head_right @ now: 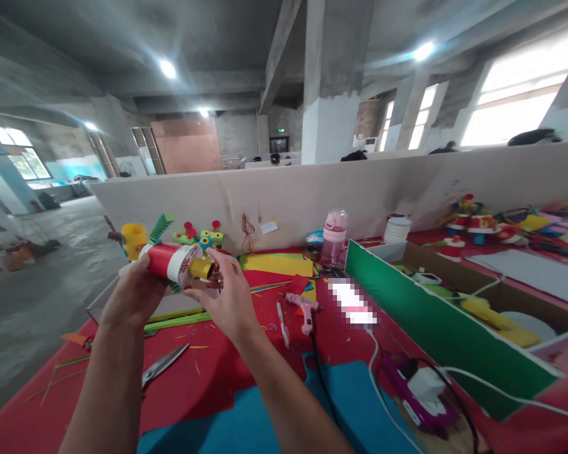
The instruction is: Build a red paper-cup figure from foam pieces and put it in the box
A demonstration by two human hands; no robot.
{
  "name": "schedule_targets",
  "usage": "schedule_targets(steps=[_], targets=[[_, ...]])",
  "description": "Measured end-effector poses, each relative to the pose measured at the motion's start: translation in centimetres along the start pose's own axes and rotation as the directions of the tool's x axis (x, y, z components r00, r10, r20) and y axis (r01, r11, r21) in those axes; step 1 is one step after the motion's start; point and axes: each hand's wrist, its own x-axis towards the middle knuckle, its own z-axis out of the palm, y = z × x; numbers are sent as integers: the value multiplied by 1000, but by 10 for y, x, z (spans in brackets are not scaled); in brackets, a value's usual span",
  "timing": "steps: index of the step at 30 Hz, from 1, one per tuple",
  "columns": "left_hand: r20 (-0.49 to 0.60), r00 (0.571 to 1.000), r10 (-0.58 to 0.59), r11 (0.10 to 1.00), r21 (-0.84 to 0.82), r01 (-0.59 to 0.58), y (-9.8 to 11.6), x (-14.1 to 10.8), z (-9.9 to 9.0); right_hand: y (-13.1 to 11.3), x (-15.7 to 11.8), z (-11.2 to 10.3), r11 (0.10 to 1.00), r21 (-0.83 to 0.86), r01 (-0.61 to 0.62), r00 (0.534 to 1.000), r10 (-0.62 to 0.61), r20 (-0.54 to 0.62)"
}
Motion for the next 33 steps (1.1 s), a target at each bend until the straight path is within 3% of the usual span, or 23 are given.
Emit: schedule_targets(steps=[2,4,7,9,11,13,15,17,21,24,33], targets=[[-21,1000,13,1000,20,-13,-2,0,1,8,-11,-7,999,8,-43,998,43,-45],[-28,999,47,997,70,-45,-6,-1,3,23,-28,-16,993,15,-117,973,118,-198],[-33,996,82,971,226,-72,-23,-2,8,54,-57,-32,972,-18,-235,858,198,-473],[-34,996,80,913,403,-59,-42,-3,11,74,-72,-41,959,-122,-254,831,153,-535],[-14,997,73,780,624,-48,-63,-4,15,86,-81,-48,950,-199,-242,849,107,-518],[19,997,68,569,820,-55,-84,-5,19,89,-83,-51,947,-225,-228,860,87,-504],[50,998,47,373,926,-64,-101,-6,23,85,-83,-50,947,-228,-224,866,86,-493],[75,997,2,253,965,-73,-115,-6,27,79,-86,-45,947,-244,-211,895,87,-437],[95,993,-65,143,986,-85,-132,-8,32,69,-100,-26,929,-367,-44,995,7,-103],[99,991,-87,118,989,-89,-141,-10,33,69,-108,-14,907,-416,73,995,-41,86],[144,983,-117,87,987,-134,-157,-9,28,70,-109,-11,906,-417,69,993,-23,114]])
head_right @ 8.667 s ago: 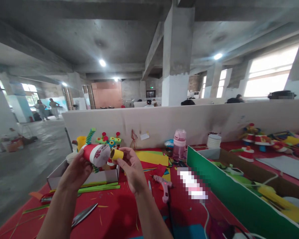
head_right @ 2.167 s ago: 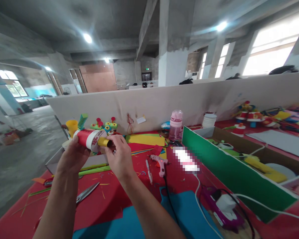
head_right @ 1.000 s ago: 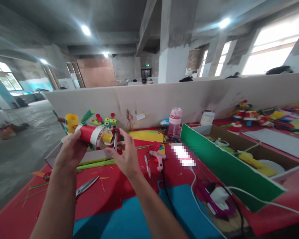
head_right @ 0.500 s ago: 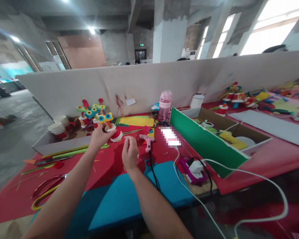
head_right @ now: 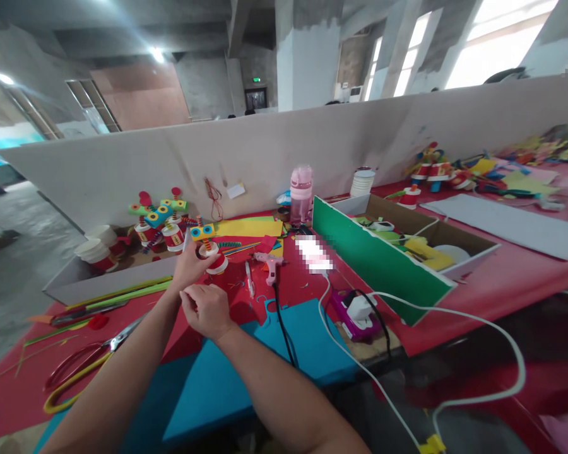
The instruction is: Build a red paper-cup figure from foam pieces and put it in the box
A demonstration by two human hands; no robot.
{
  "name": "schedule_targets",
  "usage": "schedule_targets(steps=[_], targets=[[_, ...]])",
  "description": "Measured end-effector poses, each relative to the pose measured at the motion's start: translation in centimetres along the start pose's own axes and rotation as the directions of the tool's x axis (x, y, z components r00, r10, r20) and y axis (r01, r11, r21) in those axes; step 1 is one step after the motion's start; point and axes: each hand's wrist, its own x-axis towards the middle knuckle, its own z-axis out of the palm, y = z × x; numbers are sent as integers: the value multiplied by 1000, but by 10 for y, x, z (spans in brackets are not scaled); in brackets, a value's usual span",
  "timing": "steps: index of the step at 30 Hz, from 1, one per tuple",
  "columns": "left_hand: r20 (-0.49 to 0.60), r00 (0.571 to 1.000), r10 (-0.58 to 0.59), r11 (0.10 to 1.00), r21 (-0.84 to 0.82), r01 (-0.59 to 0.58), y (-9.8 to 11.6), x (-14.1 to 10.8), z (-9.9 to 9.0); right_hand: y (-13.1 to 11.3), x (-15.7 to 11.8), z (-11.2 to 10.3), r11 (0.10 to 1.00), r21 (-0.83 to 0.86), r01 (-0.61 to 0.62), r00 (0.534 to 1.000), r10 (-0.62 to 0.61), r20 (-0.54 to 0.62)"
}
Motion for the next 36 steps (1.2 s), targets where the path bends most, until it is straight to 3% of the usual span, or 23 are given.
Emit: schedule_targets(steps=[13,25,28,30,33,36], targets=[[79,996,31,998,45,-35,-6,9,-8,-1,2,-1,1000,-28,-7,999,6,-31],[29,995,98,991,88,-100,-19,16,-1,3,0,4,999,-38,-10,999,8,-48],[20,991,129,985,117,-130,-21,16,-6,4,0,3,999,-32,-17,999,15,-48],[-21,982,186,975,129,-182,-24,11,-17,4,0,3,999,-28,-23,999,22,-37],[-187,955,232,971,110,-214,-36,-5,-39,4,-1,5,1000,-2,-31,999,31,31],[-304,950,71,994,100,-42,-54,-29,-53,5,-2,7,998,47,-51,989,44,143]])
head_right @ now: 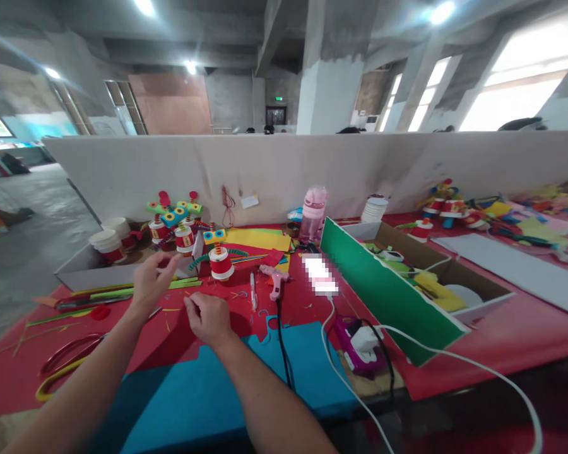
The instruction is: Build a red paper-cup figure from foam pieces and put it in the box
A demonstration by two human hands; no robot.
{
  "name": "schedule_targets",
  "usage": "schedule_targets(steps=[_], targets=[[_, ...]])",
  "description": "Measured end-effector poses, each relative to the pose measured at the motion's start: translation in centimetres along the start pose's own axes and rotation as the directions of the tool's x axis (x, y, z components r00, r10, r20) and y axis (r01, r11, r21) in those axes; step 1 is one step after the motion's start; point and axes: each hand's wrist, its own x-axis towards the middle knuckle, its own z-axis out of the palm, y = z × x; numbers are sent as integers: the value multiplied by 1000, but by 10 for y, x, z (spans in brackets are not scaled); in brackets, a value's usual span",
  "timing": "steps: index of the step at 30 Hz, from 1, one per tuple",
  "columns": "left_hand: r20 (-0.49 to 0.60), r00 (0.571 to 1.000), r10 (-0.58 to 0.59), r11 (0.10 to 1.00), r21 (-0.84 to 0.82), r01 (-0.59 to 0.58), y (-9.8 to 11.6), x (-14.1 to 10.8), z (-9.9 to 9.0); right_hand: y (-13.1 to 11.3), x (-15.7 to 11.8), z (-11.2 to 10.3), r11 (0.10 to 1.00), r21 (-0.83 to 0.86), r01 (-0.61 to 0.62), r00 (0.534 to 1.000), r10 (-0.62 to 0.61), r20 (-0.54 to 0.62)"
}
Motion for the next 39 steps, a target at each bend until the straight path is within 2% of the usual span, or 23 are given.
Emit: schedule_targets(steps=[3,6,9,14,19,25,28,31,39], targets=[[112,985,-130,986,122,116,-15,-27,-2,5,1,-1,998,35,-53,998,52,25],[211,968,-134,985,137,106,-23,-49,10,13,4,-5,987,61,-148,987,151,-50],[301,949,-97,991,116,65,-23,-61,23,22,6,-8,976,91,-199,974,208,-93],[407,912,-52,995,100,12,-21,-68,34,25,3,-5,978,75,-192,979,197,-60],[472,881,-3,997,75,-36,-17,-70,33,22,2,-2,984,29,-175,984,175,-18],[570,804,169,982,-27,-187,1,-78,27,28,2,0,986,-71,-154,988,155,6],[594,778,205,974,-46,-221,6,-81,26,30,0,1,985,-83,-152,988,152,-9],[601,772,206,973,-45,-225,6,-82,24,29,0,1,985,-74,-157,988,156,-9],[583,803,121,988,6,-153,4,-78,23,25,-2,1,980,-37,-196,979,197,53]])
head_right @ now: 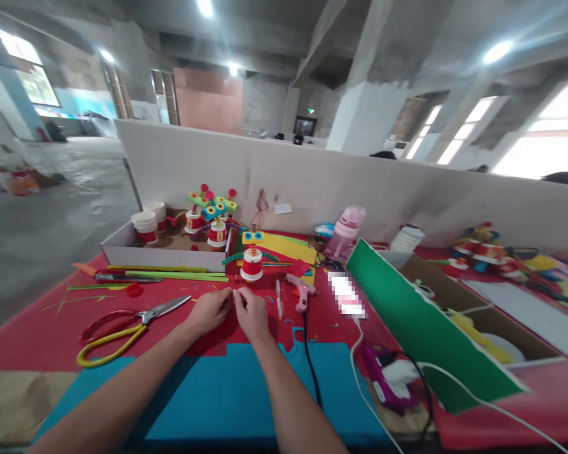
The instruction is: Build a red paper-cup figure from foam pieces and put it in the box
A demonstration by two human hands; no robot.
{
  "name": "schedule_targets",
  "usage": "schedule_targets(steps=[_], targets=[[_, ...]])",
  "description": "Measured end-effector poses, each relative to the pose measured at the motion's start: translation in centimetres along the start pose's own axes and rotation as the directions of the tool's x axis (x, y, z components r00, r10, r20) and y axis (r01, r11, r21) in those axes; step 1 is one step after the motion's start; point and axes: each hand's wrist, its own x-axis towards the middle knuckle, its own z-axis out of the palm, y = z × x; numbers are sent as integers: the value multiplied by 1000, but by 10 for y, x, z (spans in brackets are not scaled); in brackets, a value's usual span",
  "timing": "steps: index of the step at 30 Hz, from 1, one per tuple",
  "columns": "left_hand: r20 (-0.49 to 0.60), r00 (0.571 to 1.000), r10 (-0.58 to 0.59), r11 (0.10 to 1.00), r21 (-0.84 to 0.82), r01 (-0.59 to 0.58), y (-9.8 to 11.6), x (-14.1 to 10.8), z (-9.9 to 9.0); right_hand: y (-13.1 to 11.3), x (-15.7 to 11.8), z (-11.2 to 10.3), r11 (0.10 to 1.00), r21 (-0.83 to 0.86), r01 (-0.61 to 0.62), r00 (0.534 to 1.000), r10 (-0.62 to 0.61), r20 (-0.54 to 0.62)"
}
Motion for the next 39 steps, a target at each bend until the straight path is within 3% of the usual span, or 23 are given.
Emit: schedule_targets(steps=[9,12,15,18,21,24,26,28,32,35,39], targets=[[81,992,-97,995,25,95,-5,8,6,-2,1,4,999,7,-34,998,33,52],[87,990,-113,994,13,112,-6,9,6,-10,0,0,997,54,-51,999,50,23],[70,994,-85,996,5,85,-6,9,7,-22,0,-14,996,47,-80,995,82,-49],[64,997,-44,998,42,41,-6,9,10,-20,14,-43,989,-119,-84,995,77,-67],[74,997,-27,998,66,22,-6,10,12,7,52,-87,909,-382,-168,985,137,-109],[74,997,2,999,48,-6,-6,11,12,52,100,-130,734,-520,-437,899,375,-225],[72,997,16,999,33,-18,-5,11,11,81,124,-146,676,-538,-503,862,441,-251],[79,997,15,1000,24,-17,-5,11,10,103,136,-150,643,-551,-532,838,491,-236],[92,996,8,1000,24,-10,-5,10,8,125,132,-132,632,-556,-540,825,529,-200],[100,995,-15,1000,12,13,-4,10,7,131,127,-124,647,-533,-545,829,512,-226],[102,994,-33,999,-38,37,-4,9,5,124,130,-141,667,-468,-580,815,475,-332]])
